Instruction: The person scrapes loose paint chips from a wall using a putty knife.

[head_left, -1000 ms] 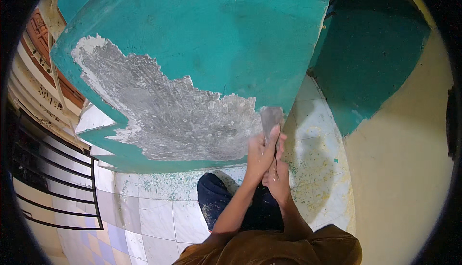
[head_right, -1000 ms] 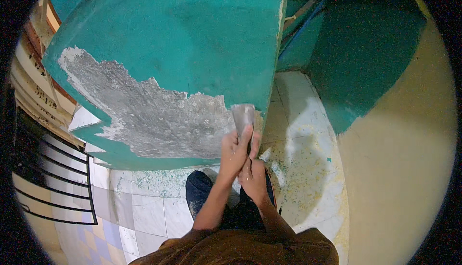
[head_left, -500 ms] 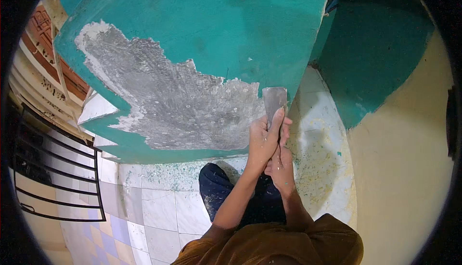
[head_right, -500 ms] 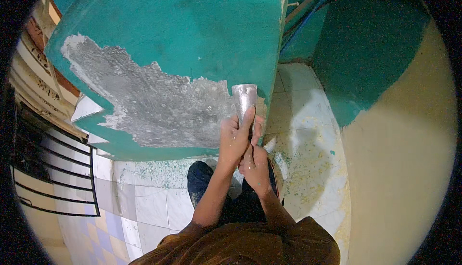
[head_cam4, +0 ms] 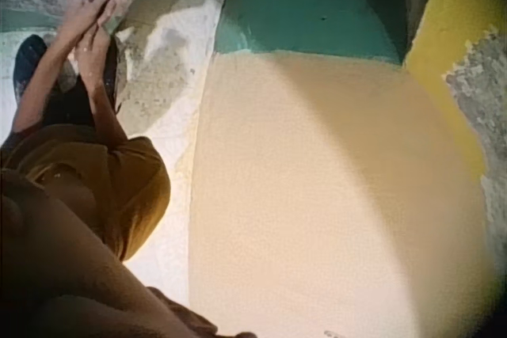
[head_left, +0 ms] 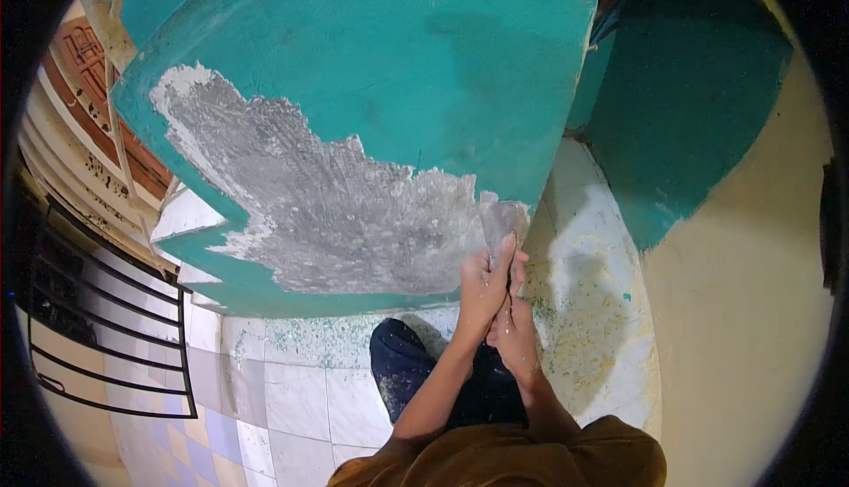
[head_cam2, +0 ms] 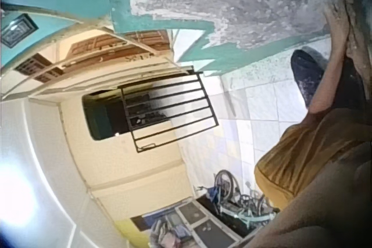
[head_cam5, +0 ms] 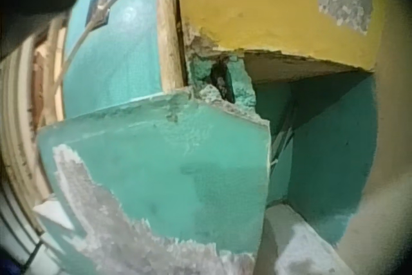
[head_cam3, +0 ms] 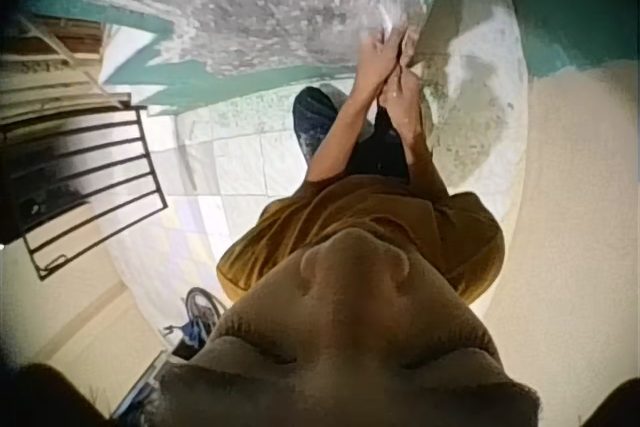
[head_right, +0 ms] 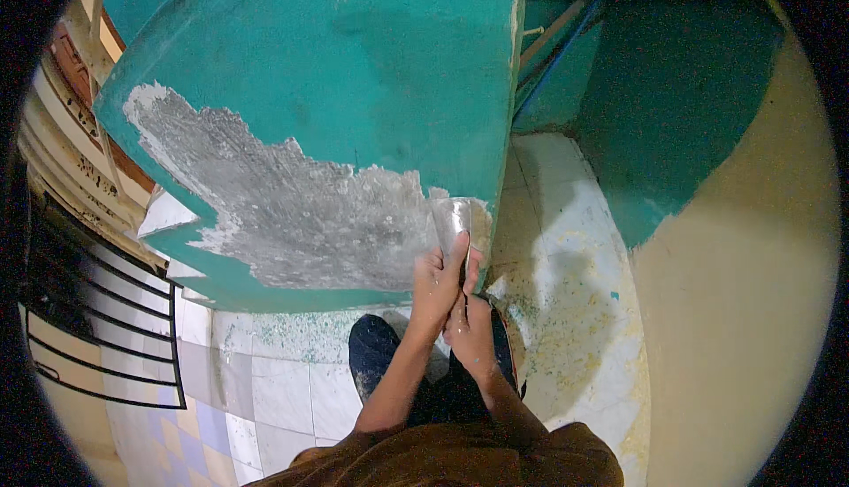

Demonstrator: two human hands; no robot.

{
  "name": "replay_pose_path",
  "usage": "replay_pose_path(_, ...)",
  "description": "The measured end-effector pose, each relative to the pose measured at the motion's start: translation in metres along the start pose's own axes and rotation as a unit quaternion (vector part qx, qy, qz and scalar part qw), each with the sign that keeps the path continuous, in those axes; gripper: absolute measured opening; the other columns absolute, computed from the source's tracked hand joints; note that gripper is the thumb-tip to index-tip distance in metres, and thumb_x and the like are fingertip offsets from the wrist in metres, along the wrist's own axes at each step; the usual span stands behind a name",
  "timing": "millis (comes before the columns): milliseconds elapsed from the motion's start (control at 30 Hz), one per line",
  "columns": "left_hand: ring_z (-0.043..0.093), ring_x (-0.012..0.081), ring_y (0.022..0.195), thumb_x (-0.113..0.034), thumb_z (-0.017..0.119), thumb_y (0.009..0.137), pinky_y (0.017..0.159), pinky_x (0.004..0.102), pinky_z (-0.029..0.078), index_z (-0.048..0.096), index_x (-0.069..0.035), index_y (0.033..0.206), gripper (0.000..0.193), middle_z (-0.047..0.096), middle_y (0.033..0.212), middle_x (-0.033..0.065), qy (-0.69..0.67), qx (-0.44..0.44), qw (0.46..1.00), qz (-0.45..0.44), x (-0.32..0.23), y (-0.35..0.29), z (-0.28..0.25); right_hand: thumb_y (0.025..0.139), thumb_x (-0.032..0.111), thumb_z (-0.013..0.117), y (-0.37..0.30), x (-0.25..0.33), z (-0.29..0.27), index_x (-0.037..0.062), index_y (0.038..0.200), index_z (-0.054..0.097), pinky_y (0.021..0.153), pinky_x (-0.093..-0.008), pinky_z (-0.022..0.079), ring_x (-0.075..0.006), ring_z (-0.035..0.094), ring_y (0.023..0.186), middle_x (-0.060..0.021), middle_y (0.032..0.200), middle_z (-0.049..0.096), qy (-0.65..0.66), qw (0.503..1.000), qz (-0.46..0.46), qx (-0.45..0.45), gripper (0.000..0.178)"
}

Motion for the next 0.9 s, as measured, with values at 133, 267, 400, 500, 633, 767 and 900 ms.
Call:
replay_pose_path(133, 0.049, 0.0067, 0.048, -0.036, 0.054, 0.094, 0.043, 0.0221, 0.035, 0.064, 0.002, 0.08, 0.042, 0.054, 0.057, 0.0008, -0.023, 0.015, 1.0, 0.003, -0.018, 0.003, 0.0, 0.101, 0.03, 0.036, 0.009, 0.016, 0.006, 0.0001, 0.076, 0.047, 0.042, -0.026, 0.031, -0.008, 0.039, 0.045, 0.0, 0.055, 0.042, 0.048, 0.999, 0.002, 0.021, 0.041)
replay_pose_path(267, 0.048, 0.0059, 0.047, -0.035, 0.055, 0.094, 0.043, 0.0214, 0.034, 0.064, 0.002, 0.079, 0.041, 0.054, 0.058, 0.0014, -0.042, 0.001, 0.999, -0.028, -0.017, -0.003, 0.005, 0.101, 0.029, 0.036, 0.002, 0.012, -0.002, 0.0001, 0.077, 0.047, 0.042, -0.0263, 0.032, -0.0079, 0.039, 0.045, -0.0003, 0.055, 0.042, 0.049, 0.998, -0.003, 0.05, 0.04)
replay_pose_path(400, 0.048, 0.0055, 0.047, -0.034, 0.056, 0.094, 0.043, 0.0202, 0.034, 0.064, 0.001, 0.079, 0.039, 0.055, 0.059, 0.0018, -0.062, 0.001, 0.997, -0.044, 0.008, -0.005, -0.003, 0.101, 0.028, 0.037, 0.001, 0.011, 0.005, -0.0002, 0.077, 0.048, 0.042, -0.0266, 0.033, -0.0074, 0.04, 0.045, -0.0008, 0.055, 0.044, 0.0, 1.0, -0.02, 0.019, 0.039)
replay_pose_path(500, 0.048, 0.0057, 0.047, -0.034, 0.056, 0.094, 0.042, 0.0202, 0.034, 0.064, 0.001, 0.08, 0.039, 0.055, 0.058, 0.0015, -0.068, 0.033, 0.997, -0.035, -0.032, 0.0, 0.003, 0.101, 0.027, 0.036, 0.004, 0.025, 0.007, -0.0011, 0.078, 0.049, 0.042, -0.0252, 0.033, -0.0066, 0.04, 0.045, -0.0004, 0.056, 0.045, -0.018, 0.999, -0.042, 0.009, 0.039)
replay_pose_path(633, 0.047, 0.006, 0.046, -0.034, 0.056, 0.094, 0.042, 0.0206, 0.034, 0.064, 0.002, 0.079, 0.04, 0.054, 0.058, 0.0013, -0.095, 0.01, 0.995, -0.039, -0.033, -0.001, 0.004, 0.101, 0.028, 0.036, 0.005, 0.021, 0.007, -0.0013, 0.081, 0.051, 0.042, -0.0239, 0.032, -0.0059, 0.041, 0.046, 0.0002, 0.058, 0.046, 0.039, 0.998, -0.035, 0.031, 0.038)
replay_pose_path(767, 0.047, 0.0062, 0.045, -0.034, 0.056, 0.094, 0.042, 0.0207, 0.034, 0.064, 0.003, 0.079, 0.041, 0.055, 0.058, 0.002, -0.077, 0.007, 0.997, -0.029, 0.015, -0.006, -0.002, 0.102, 0.029, 0.035, -0.006, -0.003, -0.001, 0.0002, 0.085, 0.049, 0.042, -0.0221, 0.03, -0.0048, 0.037, 0.046, 0.0022, 0.059, 0.042, 0.037, 0.999, 0.004, 0.036, 0.036)
replay_pose_path(900, 0.047, 0.0066, 0.045, -0.035, 0.055, 0.094, 0.042, 0.0214, 0.034, 0.064, 0.003, 0.078, 0.042, 0.055, 0.057, 0.0031, -0.064, -0.012, 0.996, -0.055, 0.02, -0.008, -0.003, 0.102, 0.027, 0.035, -0.008, -0.016, -0.005, 0.0019, 0.087, 0.048, 0.041, -0.0209, 0.028, -0.0036, 0.035, 0.047, 0.0034, 0.059, 0.04, 0.09, 0.992, 0.062, 0.067, 0.032)
Point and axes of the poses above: each hand's wrist, its own y-axis towards the middle knuckle, its own z-axis out of the palm, x = y × z, the point moved 1 cm from there along y, towards the middle knuckle
